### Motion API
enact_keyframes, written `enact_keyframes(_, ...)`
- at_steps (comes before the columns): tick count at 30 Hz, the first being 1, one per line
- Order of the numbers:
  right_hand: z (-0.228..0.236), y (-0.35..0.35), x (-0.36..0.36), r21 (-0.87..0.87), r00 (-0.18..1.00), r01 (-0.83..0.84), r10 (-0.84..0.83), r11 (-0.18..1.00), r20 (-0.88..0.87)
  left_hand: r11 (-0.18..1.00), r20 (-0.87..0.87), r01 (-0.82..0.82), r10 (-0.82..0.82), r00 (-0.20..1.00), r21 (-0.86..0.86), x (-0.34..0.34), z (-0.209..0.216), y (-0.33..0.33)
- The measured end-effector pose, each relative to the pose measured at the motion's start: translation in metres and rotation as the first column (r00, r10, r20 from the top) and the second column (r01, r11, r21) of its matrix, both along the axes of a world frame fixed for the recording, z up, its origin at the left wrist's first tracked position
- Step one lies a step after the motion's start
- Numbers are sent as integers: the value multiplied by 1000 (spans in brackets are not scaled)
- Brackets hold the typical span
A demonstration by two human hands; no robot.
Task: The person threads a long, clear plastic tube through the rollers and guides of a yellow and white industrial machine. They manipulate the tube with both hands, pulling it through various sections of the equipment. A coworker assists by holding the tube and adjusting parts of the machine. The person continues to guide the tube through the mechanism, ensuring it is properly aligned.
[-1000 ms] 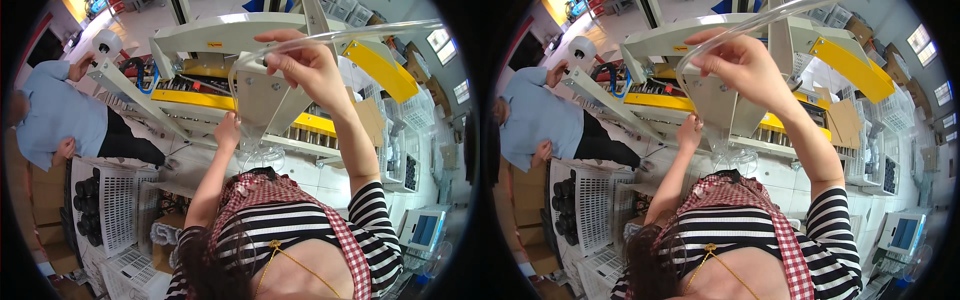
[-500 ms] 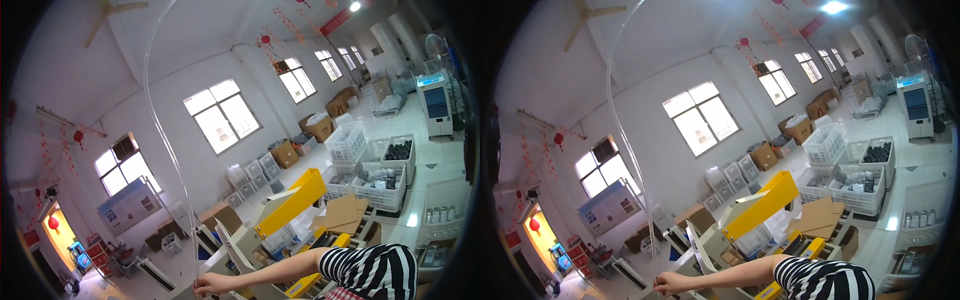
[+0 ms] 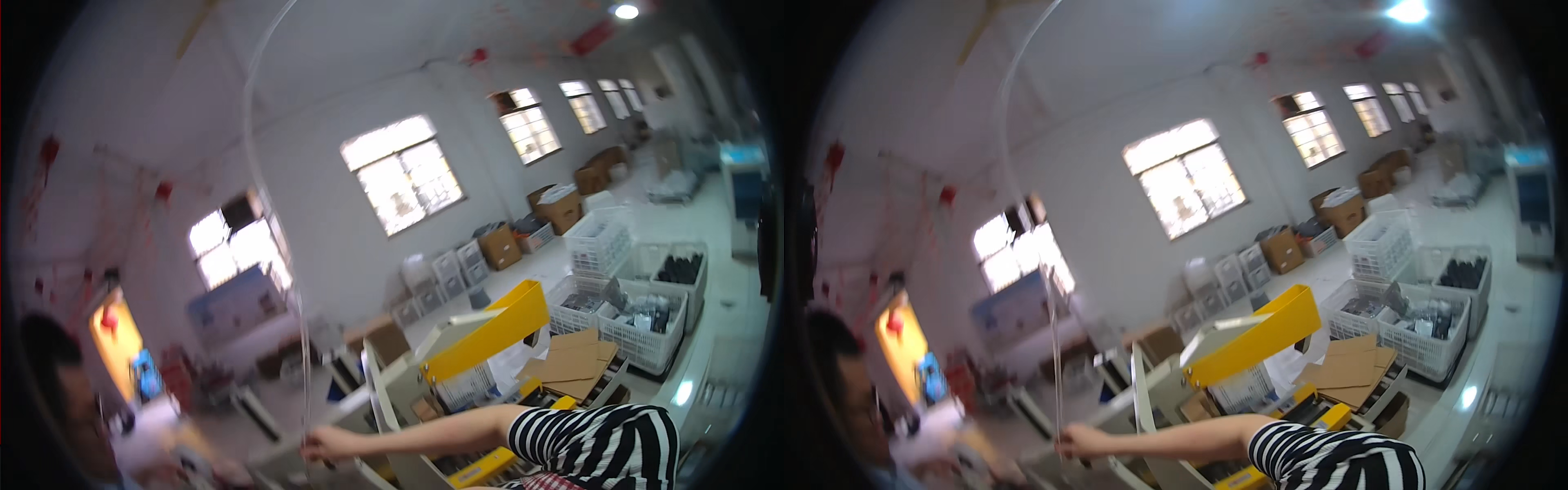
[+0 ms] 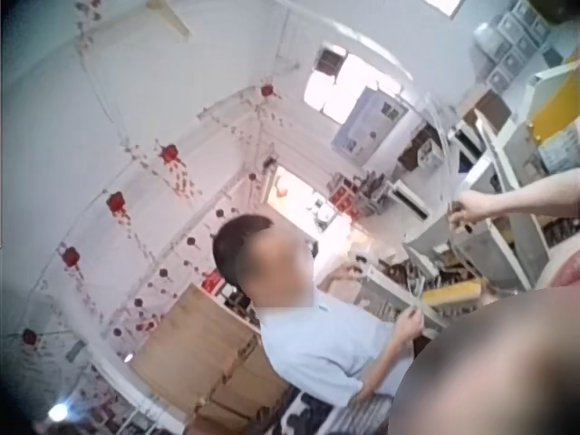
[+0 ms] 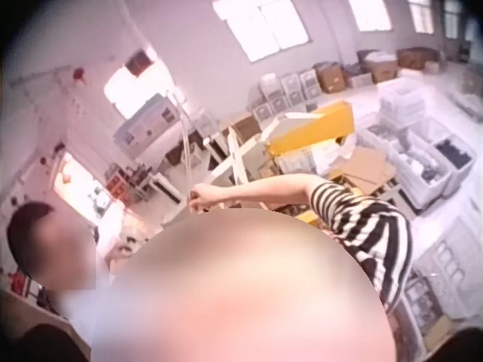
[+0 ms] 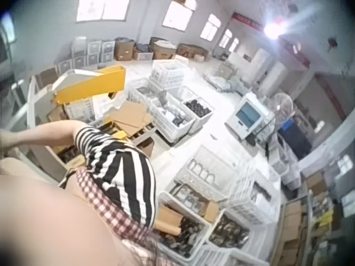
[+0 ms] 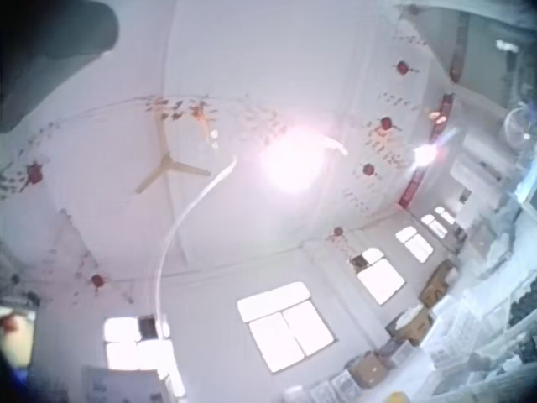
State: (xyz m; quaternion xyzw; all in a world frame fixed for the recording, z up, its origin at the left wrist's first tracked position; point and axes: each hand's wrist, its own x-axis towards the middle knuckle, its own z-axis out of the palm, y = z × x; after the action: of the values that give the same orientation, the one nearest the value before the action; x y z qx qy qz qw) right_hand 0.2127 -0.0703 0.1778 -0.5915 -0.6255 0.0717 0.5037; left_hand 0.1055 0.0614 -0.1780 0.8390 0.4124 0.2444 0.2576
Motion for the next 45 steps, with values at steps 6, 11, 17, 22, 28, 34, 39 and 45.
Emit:
enact_keyframes(6, -4, 8, 24, -120, 998, 57, -57, 991, 7, 997, 19, -77, 76, 997, 29, -18, 34, -48)
enact_keyframes(11, -2, 8, 23, -216, 995, 10, -31, 976, -97, 980, 54, -197, 199, 979, -30, -10, 41, -63)
enact_keyframes(17, -4, 18, 21, -157, 999, -33, 31, 987, -11, 989, 147, -148, 145, 978, 7, -25, 50, -58)
enact_keyframes(22, 1, 16, 17, -181, 1000, 3, 2, 983, 31, 990, 249, -142, 141, 958, -14, -24, 78, -55)
enact_keyframes(28, 0, 12, 12, -162, 998, 43, -33, 986, 62, 991, 454, 80, -25, 891, -103, -17, 103, -52)
enact_keyframes(34, -2, 14, 6, -124, 987, 61, -42, 990, 152, 963, 592, 133, 34, 805, -235, -8, 97, -61)
enact_keyframes(39, -3, 6, 5, -182, 997, 25, -11, 983, 75, 949, 610, 155, 48, 791, -275, -5, 100, -62)
enact_keyframes(45, -5, -30, 10, -173, 987, -34, 6, 984, -160, 956, 640, 208, -29, 768, -207, -4, 93, -59)
